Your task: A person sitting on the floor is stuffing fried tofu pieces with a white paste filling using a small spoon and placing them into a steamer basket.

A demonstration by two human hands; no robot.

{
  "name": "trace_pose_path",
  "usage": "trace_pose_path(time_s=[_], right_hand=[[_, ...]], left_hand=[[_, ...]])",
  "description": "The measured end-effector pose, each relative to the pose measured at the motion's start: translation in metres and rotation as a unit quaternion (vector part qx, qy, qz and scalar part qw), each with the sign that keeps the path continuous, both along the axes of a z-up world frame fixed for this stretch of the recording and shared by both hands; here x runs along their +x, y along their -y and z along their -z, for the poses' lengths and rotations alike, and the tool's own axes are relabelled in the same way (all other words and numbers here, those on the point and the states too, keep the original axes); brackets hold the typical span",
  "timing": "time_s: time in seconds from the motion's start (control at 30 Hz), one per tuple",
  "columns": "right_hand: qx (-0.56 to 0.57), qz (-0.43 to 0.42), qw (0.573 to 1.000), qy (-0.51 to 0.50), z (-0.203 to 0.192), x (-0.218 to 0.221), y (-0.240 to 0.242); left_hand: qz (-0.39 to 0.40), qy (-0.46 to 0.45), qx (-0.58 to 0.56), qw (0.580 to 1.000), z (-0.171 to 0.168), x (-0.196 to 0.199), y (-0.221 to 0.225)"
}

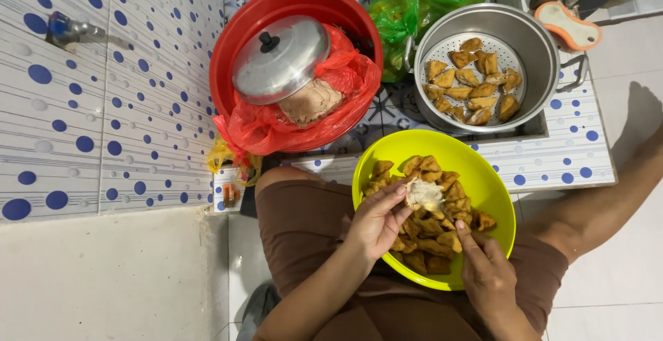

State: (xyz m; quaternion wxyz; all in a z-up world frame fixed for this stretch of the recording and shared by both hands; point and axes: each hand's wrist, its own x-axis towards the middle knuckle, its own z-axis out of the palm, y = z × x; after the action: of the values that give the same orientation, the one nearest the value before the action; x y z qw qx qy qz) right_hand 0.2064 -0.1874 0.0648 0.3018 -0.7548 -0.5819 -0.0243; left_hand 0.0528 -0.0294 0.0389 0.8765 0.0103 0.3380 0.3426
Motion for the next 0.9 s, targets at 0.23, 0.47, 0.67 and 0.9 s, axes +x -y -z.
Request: trace_pose_path(time_s=[0.23, 0.47, 0.67, 0.9], right_hand=[[-0.007, -0.032, 0.994, 0.107, -0.004, 0.014, 0.007], [-0.052, -0.016, 0.998, -0.014, -0.007, 0.027, 0.014], [-0.045, -0.035, 0.975, -0.217, -0.048, 0.038, -0.011], [-0.167, 0.043, 0.937, -0.303, -0.057, 0.043, -0.018]], left_hand=[[-0.033, 0.049, -0.089, 0.994, 0.011, -0.005, -0.003], [-0.081, 0.1, -0.059, 0.99, 0.012, -0.009, -0.022], [0.0, 0.123, 0.07, 0.99, 0.01, -0.009, -0.02], [0.028, 0.056, 0.105, 0.992, 0.025, -0.011, -0.014]])
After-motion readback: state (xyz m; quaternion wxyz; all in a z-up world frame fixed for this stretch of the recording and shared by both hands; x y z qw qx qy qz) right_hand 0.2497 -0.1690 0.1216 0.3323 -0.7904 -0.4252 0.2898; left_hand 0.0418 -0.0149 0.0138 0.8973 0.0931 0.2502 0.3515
